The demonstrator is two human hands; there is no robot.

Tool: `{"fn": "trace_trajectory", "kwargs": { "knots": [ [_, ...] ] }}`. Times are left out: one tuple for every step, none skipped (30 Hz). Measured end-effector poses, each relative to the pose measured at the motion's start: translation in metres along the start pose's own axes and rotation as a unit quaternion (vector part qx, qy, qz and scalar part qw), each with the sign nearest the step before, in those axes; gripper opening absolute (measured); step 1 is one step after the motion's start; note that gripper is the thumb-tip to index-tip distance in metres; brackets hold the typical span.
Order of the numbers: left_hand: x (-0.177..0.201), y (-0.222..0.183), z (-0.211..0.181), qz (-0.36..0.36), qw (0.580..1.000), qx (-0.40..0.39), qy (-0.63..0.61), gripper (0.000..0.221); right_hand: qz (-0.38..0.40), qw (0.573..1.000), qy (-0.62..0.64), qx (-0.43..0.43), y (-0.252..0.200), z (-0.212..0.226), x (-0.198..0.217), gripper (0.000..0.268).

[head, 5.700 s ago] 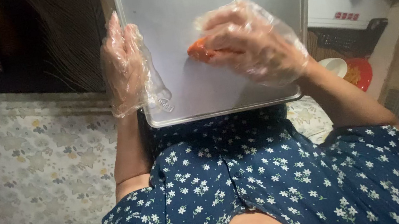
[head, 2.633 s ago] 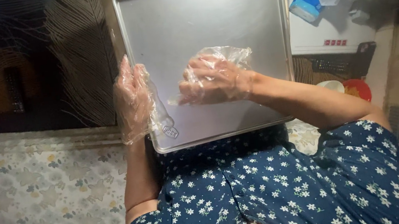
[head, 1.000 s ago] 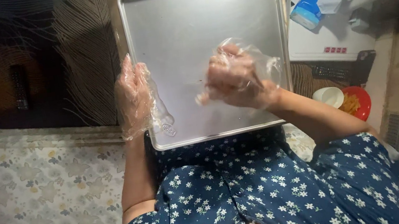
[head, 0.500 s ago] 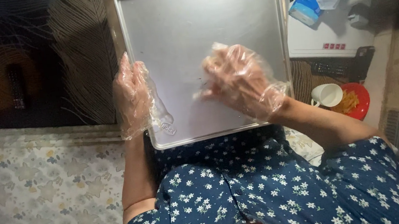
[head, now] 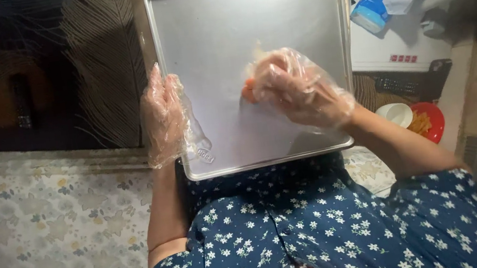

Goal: The person is kneading and shaping a small piece of orange dough on a metal baking tray while wearing plastic gloves.

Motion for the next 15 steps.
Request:
{"fn": "trace_trajectory", "kwargs": {
  "knots": [
    [-0.003, 0.002, 0.005, -0.001, 1.0, 0.002, -0.001, 0.041, 0.002, 1.0, 0.001, 0.001, -0.003, 0.001, 0.002, 0.012],
    [-0.005, 0.002, 0.009, -0.007, 1.0, -0.003, 0.003, 0.041, 0.005, 1.0, -0.001, 0.009, -0.006, 0.004, 0.003, 0.012],
    [-0.007, 0.001, 0.013, -0.012, 1.0, -0.008, 0.007, 0.041, 0.007, 1.0, -0.004, 0.016, -0.011, 0.007, 0.004, 0.012],
    [-0.006, 0.001, 0.01, -0.01, 1.0, -0.008, 0.006, 0.041, 0.008, 1.0, -0.004, 0.014, -0.01, 0.008, 0.003, 0.012],
    [-0.005, 0.001, 0.007, -0.01, 1.0, -0.001, -0.005, 0.041, 0.01, 1.0, -0.008, 0.019, -0.01, 0.009, 0.002, 0.013],
    [-0.003, 0.001, 0.004, -0.011, 1.0, 0.006, -0.016, 0.041, 0.012, 1.0, -0.013, 0.026, -0.009, 0.011, 0.001, 0.014],
    [-0.007, 0.002, 0.008, -0.01, 1.0, 0.006, -0.017, 0.041, 0.013, 1.0, -0.013, 0.025, -0.01, 0.011, -0.006, 0.014],
    [-0.008, 0.001, 0.012, -0.008, 1.0, -0.001, -0.012, 0.041, 0.01, 0.999, 0.031, -0.043, -0.01, 0.005, -0.014, 0.018],
    [-0.009, 0.001, 0.015, -0.007, 1.0, -0.008, -0.007, 0.041, 0.006, 0.991, 0.075, -0.111, -0.012, -0.001, -0.022, 0.021],
    [-0.005, -0.001, 0.009, -0.007, 1.0, -0.008, -0.006, 0.041, 0.006, 0.991, 0.075, -0.11, -0.013, -0.008, -0.025, 0.021],
    [-0.002, -0.003, 0.004, -0.005, 1.0, 0.001, -0.003, 0.041, 0.082, 0.994, 0.002, -0.067, -0.015, -0.01, -0.036, 0.026],
    [0.003, -0.004, -0.002, -0.004, 1.0, 0.011, 0.001, 0.041, 0.157, 0.985, -0.072, -0.02, -0.017, -0.013, -0.047, 0.031],
    [0.0, -0.003, 0.003, -0.006, 1.0, 0.011, 0.001, 0.041, 0.156, 0.985, -0.073, -0.018, -0.011, -0.016, -0.05, 0.031],
    [-0.004, -0.003, 0.009, -0.003, 1.0, 0.013, -0.008, 0.042, 0.173, 0.983, -0.054, -0.036, -0.006, -0.02, -0.056, 0.026],
    [-0.008, -0.003, 0.014, -0.001, 1.0, 0.016, -0.016, 0.043, 0.189, 0.98, -0.035, -0.053, -0.002, -0.025, -0.061, 0.022]
  ]
}}
Point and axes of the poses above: each hand's wrist, its own y-axis towards the middle knuckle, its own x-axis out of the back of the hand, z = x × y, the point moved 6 cm from there along y, towards the middle knuckle, and after that the axes turned 12 degrees about y, right-handed, at the moved point
